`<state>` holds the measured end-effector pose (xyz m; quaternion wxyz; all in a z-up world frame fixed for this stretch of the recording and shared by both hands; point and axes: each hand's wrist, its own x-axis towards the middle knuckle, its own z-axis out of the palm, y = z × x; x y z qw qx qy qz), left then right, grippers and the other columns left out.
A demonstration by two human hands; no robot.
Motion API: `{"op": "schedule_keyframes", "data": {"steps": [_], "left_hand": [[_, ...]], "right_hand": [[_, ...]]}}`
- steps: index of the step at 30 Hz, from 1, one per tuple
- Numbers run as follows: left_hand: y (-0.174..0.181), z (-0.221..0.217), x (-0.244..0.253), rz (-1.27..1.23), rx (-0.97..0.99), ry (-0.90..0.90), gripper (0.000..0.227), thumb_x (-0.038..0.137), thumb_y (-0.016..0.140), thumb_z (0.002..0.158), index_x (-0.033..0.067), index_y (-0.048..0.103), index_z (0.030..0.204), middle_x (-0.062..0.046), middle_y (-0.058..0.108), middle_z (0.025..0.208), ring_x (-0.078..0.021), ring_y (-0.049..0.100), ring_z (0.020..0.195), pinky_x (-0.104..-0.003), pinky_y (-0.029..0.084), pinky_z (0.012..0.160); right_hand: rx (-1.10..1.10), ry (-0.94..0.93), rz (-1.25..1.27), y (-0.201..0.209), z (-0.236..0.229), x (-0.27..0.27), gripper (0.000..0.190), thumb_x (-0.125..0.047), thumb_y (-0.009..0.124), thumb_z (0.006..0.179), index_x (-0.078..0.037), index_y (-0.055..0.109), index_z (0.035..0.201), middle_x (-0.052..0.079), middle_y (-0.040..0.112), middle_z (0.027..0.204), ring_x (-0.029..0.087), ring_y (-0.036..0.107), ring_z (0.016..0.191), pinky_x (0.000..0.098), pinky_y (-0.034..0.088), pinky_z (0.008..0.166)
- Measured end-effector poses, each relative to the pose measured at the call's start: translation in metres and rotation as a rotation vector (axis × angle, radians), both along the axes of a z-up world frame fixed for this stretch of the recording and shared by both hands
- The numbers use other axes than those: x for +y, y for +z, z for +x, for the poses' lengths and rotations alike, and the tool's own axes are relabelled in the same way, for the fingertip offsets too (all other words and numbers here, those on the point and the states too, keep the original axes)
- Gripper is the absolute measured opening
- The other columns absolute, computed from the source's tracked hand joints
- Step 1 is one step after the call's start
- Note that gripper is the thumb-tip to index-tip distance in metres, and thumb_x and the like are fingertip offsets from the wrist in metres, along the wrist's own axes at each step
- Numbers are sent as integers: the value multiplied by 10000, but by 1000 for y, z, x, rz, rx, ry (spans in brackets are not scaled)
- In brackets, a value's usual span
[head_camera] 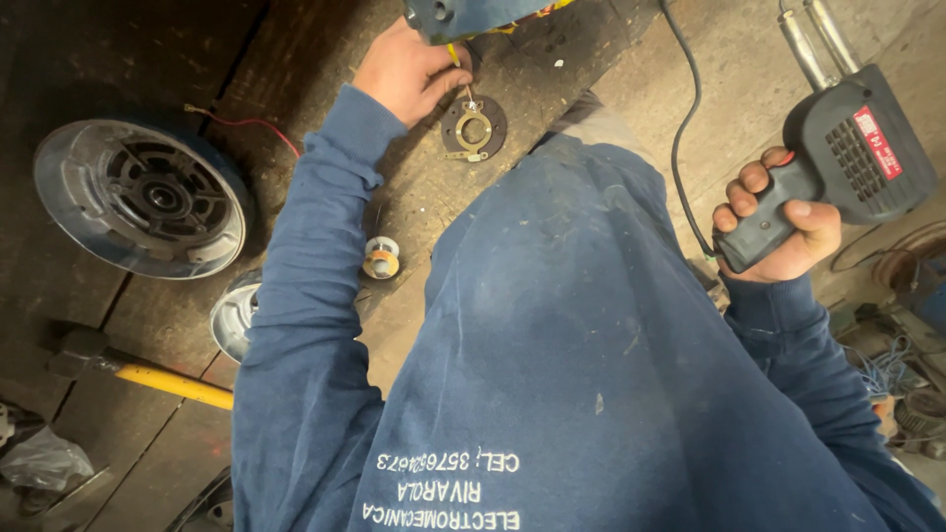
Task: The person uses a soldering iron to heat and solder wires to a small metal component on a workbench. They then clean the soldering iron tip with pliers and a sponge, and continue to solder and manipulate wires connected to a cylindrical motor housing.
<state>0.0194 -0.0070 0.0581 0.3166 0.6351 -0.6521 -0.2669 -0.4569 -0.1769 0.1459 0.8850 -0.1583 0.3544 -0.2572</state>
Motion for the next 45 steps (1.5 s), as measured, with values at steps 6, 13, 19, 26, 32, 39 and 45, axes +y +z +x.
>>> {"op": "schedule_keyframes", "data": {"steps": [6, 13, 19, 26, 32, 39, 45], "left_hand": [[6, 1, 0, 35, 77, -3, 123, 242, 789, 973, 127, 757, 1005, -74, 710, 1013, -341, 630, 1037, -458, 502, 908], [-1, 3, -1, 14, 37, -21, 142, 267, 791, 975, 130, 771, 1006, -76, 725, 1002, -343, 648, 998, -464, 495, 915], [12, 2, -3, 62, 112, 10, 124, 265, 795, 965, 152, 798, 1016, -57, 722, 857, -328, 663, 872, -458, 507, 906], [31, -7, 0, 44, 202, 83, 166, 229, 784, 968, 100, 767, 1071, -97, 747, 1023, -323, 686, 964, -418, 529, 849], [67, -21, 26, 39, 26, 284, 199, 206, 781, 994, 46, 730, 1102, -149, 678, 1043, -357, 668, 993, -412, 542, 867], [117, -69, 32, 89, -57, 620, 197, 146, 737, 997, 39, 731, 1163, -143, 691, 1043, -291, 689, 931, -381, 548, 828], [136, -132, -11, 197, -121, 759, 191, 175, 746, 969, 65, 740, 1124, -124, 685, 982, -304, 664, 906, -390, 525, 795]], "right_hand": [[-6, 10, 2, -1, -1, -3, 375, -165, 625, 902, -57, 526, 1247, 84, 569, 1040, 192, 562, 863, 371, 511, 800], [-14, 16, 0, -4, -3, -3, 387, -157, 621, 894, -56, 523, 1255, 83, 565, 1040, 192, 557, 865, 364, 497, 786], [-38, 20, -39, -6, -4, 0, 410, -161, 649, 898, -58, 520, 1274, 103, 563, 1042, 217, 576, 890, 413, 527, 827], [-42, 47, -117, -23, -13, 2, 443, -143, 669, 864, -45, 515, 1267, 106, 559, 1034, 232, 586, 892, 427, 531, 837], [-9, 91, -255, -33, -20, -24, 442, -110, 704, 860, -52, 517, 1256, 112, 574, 1060, 222, 604, 922, 416, 535, 850], [209, 244, -770, -49, -3, -131, 527, -89, 698, 878, -34, 550, 1381, 82, 600, 1150, 179, 624, 984, 340, 542, 878], [331, 427, -1089, -71, 25, -230, 458, -69, 711, 914, -8, 594, 1352, 82, 637, 1160, 171, 626, 960, 321, 535, 852]]}}
